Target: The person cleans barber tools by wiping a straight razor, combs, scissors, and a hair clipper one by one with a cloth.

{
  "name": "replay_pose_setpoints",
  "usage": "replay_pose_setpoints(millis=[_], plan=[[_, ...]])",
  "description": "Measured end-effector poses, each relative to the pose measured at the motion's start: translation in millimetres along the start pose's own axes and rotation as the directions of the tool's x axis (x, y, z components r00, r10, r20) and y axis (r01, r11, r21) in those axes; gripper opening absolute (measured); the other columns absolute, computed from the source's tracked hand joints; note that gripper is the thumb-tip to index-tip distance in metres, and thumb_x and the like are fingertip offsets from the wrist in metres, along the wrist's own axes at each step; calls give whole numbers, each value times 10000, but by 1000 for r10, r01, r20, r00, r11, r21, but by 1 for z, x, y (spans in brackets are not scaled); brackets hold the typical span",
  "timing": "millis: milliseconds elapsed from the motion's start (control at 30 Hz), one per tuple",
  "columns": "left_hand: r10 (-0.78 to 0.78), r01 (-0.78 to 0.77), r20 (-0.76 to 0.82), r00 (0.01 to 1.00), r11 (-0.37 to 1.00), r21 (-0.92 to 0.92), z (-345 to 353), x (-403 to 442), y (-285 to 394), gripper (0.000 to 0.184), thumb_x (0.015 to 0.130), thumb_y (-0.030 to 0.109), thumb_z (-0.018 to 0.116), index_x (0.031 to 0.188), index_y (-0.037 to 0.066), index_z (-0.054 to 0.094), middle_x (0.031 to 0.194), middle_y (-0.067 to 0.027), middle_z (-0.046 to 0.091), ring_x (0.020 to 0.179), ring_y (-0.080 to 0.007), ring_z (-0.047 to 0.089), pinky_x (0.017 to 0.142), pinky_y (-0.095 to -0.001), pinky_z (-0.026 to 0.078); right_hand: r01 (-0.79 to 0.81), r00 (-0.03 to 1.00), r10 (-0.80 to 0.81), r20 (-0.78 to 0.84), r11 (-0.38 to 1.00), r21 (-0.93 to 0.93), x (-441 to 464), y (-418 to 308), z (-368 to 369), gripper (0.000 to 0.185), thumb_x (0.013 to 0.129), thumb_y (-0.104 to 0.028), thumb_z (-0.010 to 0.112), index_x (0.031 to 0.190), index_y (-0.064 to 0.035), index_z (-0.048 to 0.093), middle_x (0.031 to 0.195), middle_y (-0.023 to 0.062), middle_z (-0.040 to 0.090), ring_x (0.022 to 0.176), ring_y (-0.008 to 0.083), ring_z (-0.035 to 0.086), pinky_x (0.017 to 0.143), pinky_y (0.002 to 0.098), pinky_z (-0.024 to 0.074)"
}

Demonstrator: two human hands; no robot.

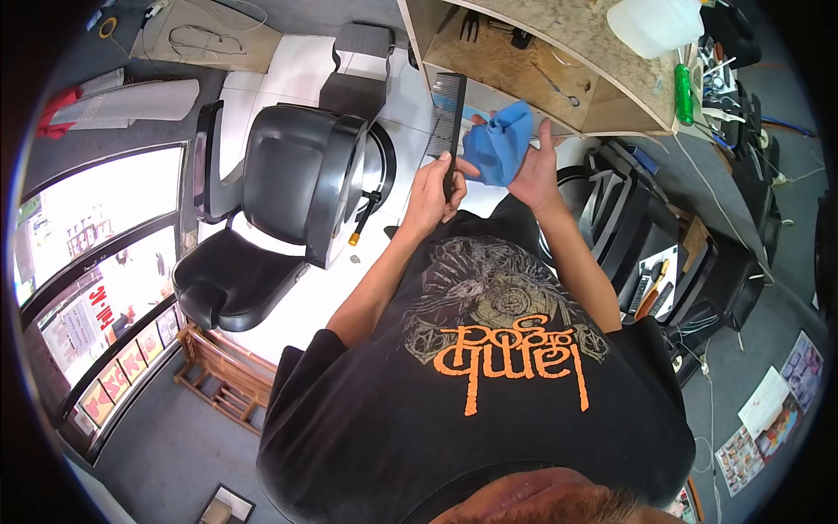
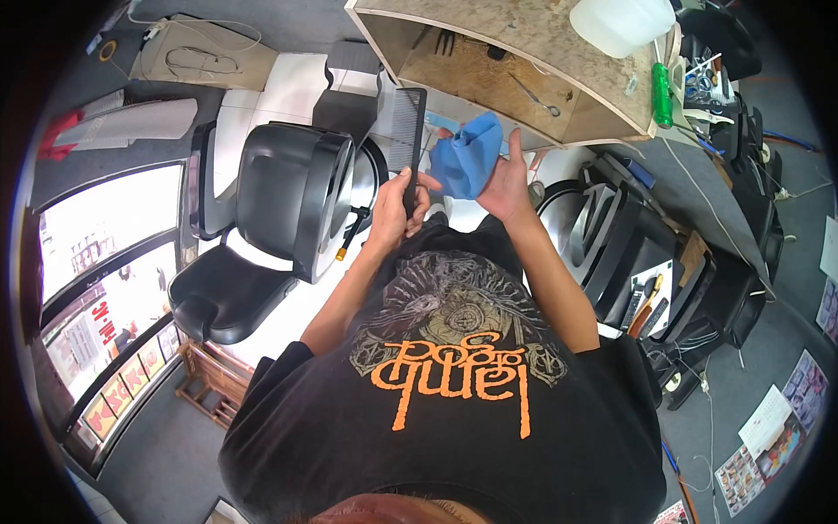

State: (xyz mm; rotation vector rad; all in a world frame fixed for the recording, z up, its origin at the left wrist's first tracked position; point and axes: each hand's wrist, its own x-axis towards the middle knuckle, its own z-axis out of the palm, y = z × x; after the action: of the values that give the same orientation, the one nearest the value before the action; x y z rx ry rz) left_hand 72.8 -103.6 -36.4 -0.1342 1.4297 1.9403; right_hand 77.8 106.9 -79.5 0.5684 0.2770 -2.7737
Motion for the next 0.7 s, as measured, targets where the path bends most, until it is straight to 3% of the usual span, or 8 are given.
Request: replay_pose_setpoints(millis=[100, 200, 300, 333, 433, 467, 567, 700], plan=[[-27, 26, 32, 999, 1000, 5, -2, -1, -2, 601, 1124, 407, 294, 933, -55, 627, 552, -4, 445, 400, -81, 359, 357, -250, 323, 83, 989, -76, 129, 995, -50, -1, -2, 30, 918, 989, -765, 317, 1522, -24, 413, 1536, 220, 480, 1431, 380, 450, 1205, 513, 334], [10, -16, 65, 998, 995, 95, 7, -4, 0, 600, 1126, 402, 301, 908, -52, 627, 545, -18, 464, 391, -90, 363, 359, -258, 325, -50, 907, -75, 414, 958, 283, 8, 2, 24, 894, 1005, -723, 358, 1567, -28, 342, 1548, 197, 472, 1434, 368, 448, 1181, 497, 371], [29, -39, 47, 998, 973, 227, 9, 1, -7, 643, 1121, 455, 288, 900, -45, 628, 536, -28, 476, 383, -99, 355, 363, -258, 314, 66, 959, -34, 281, 993, -103, 12, 22, 24, 851, 1019, -683, 391, 1611, -82, 282, 1552, 173, 475, 1415, 345, 473, 1163, 475, 395], [78, -83, 29, 997, 960, 268, 9, -2, -7, 613, 1130, 412, 297, 892, -44, 631, 533, -25, 479, 391, -98, 368, 384, -258, 312, 111, 966, -57, 253, 972, -206, 16, 27, 23, 781, 1025, -680, 372, 1579, -130, 356, 1554, 176, 478, 1405, 342, 486, 1160, 482, 395], [335, -305, -52, 941, 904, 299, 9, -7, -13, 573, 1139, 347, 292, 887, -39, 633, 525, -17, 470, 398, -91, 374, 402, -256, 304, 46, 996, -45, 80, 999, -16, 16, 31, 25, 730, 1029, -692, 331, 1502, -149, 449, 1564, 197, 462, 1400, 355, 490, 1166, 497, 384], [344, -306, -107, 933, 913, 271, 9, -12, -11, 560, 1144, 311, 285, 875, -36, 631, 525, -7, 466, 400, -85, 372, 413, -261, 298, 51, 997, -50, 63, 999, -15, 18, 30, 24, 715, 1032, -703, 286, 1408, -141, 519, 1576, 219, 440, 1415, 363, 473, 1177, 509, 366], [415, -343, -116, 902, 854, 392, 12, -25, 11, 573, 1144, 306, 307, 831, -43, 635, 525, -11, 477, 463, -82, 407, 476, -276, 337, 81, 991, -79, 109, 997, -9, 20, 32, 20, 714, 1042, -694, 255, 1419, -151, 526, 1572, 228, 442, 1415, 355, 473, 1184, 508, 357], [161, -144, -70, 984, 969, 199, 12, -16, 11, 586, 1148, 360, 290, 857, -26, 621, 525, -13, 468, 404, -87, 374, 417, -253, 321, 96, 995, -96, -14, 995, -6, 15, 34, 46, 755, 1047, -685, 232, 1490, -122, 473, 1566, 222, 447, 1417, 354, 468, 1200, 511, 337]])
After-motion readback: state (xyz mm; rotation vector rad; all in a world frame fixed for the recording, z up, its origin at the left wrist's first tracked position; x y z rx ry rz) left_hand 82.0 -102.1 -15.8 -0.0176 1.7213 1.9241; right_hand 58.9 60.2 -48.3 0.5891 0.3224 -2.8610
